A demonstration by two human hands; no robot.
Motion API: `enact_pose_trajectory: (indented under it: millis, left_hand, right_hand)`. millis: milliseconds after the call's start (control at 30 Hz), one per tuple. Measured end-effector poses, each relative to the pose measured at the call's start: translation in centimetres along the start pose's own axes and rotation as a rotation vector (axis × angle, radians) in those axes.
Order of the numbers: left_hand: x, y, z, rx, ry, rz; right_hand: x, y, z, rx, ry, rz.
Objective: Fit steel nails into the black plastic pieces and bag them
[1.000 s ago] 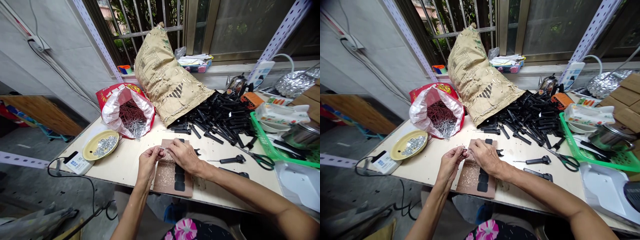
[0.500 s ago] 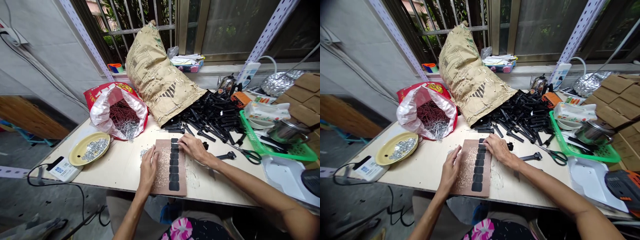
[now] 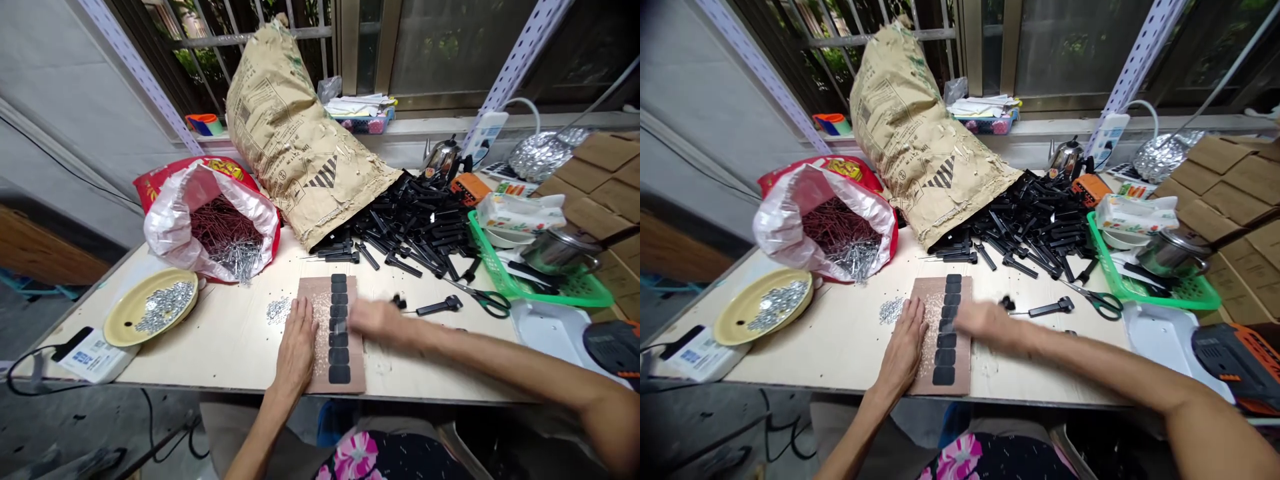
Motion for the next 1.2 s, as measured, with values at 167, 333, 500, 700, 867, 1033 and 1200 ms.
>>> enact_pose_trajectory:
  millis: [167, 333, 500, 700, 867, 1033, 1200]
  left_hand:
    - [0.0, 0.0, 0.0, -0.004, -0.001, -0.002]
    - [-0.1, -0.1, 0.0, -0.001, -0.01, 0.013]
    - [-0.3, 0.2, 0.2, 0.011, -0.008, 0.0]
    - [0.0, -0.1, 0.2, 0.018, 0.013, -0.008]
    - [0.3, -0.2, 0.0, 0.033, 0.014, -0.005]
    - [0.2, -0.4, -0.2, 0.008, 0.018, 0.001]
    - [0.2, 0.6, 0.0, -0.022, 0.038, -0.041]
  right_hand:
    - [-1.6, 0.7, 1.1, -0.001, -0.126, -0.004]
    - [-0.9, -0.6, -0.9, -0.021, -0.216, 0.04]
    - [-3.0, 0.2, -0.6, -0.056, -0.325, 0.097]
    - [-2.8, 2.0, -3.4, -0.029, -0.424, 0.144]
    - [-3.2, 5.0, -8.0, 0.13, -0.543, 0.139]
    - [-5.5, 6.6, -3.7, -0.067, -0.52, 0.037]
    - [-8.7, 2.4, 6.5, -0.027, -0.356, -0.189]
Point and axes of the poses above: each hand's wrist, its own z-axis towards the middle knuckle, its own y-axis out of the back of the hand, x = y × z, the point moved 5 cm from there along z, towards the middle knuckle, and after that the axes turned 8 degrees about z, right-handed, at the moved point
